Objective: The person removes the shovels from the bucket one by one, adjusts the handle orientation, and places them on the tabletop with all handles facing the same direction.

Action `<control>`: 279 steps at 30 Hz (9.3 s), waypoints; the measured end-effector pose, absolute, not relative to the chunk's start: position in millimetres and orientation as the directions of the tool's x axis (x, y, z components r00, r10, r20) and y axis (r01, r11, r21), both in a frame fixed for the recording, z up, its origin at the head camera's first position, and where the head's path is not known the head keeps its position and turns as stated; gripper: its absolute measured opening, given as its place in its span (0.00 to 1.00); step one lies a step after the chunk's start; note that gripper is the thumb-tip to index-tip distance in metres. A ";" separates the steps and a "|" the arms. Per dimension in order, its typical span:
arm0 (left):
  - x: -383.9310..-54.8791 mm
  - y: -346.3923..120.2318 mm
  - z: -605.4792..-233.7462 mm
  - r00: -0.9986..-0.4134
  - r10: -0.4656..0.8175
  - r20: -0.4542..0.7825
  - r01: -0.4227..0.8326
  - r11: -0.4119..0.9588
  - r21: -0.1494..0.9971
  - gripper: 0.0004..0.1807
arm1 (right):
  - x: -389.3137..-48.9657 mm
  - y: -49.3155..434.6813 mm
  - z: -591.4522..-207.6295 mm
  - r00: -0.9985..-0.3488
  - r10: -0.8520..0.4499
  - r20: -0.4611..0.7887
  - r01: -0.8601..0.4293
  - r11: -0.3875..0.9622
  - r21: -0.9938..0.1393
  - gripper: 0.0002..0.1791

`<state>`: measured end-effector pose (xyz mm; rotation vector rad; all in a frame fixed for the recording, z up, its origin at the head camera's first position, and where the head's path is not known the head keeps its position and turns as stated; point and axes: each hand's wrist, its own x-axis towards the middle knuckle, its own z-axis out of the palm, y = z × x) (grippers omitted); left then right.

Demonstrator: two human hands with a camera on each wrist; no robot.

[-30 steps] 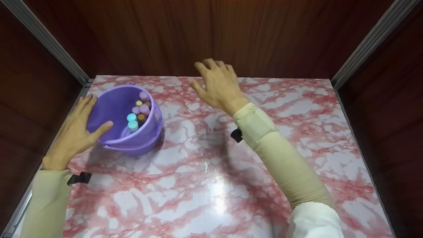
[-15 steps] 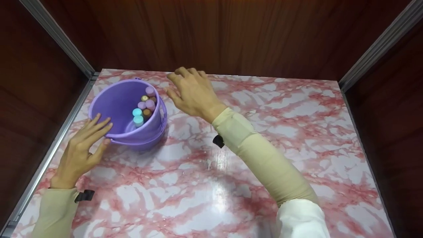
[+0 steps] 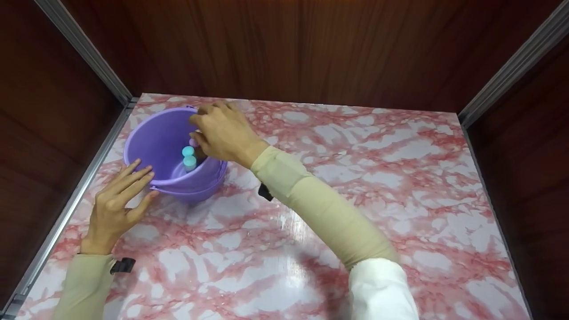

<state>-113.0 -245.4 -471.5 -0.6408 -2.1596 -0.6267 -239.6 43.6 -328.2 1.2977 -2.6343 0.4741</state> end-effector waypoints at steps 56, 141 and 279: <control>-130.6 -231.1 -487.1 -0.336 0.163 0.928 0.635 0.767 0.096 0.20 | -251.9 -115.1 -345.9 -0.869 -0.364 -0.336 -0.477 0.797 0.370 0.22; -119.7 -232.2 -490.4 -0.372 0.037 0.927 0.620 0.754 0.219 0.23 | -250.2 102.5 -395.1 -0.901 -0.341 -0.270 0.150 0.338 -0.929 0.23; -121.0 -232.3 -488.7 -0.312 0.078 0.947 0.644 0.750 0.150 0.20 | -255.3 -94.3 -349.3 -0.780 -0.563 -0.274 -0.614 0.774 0.156 0.18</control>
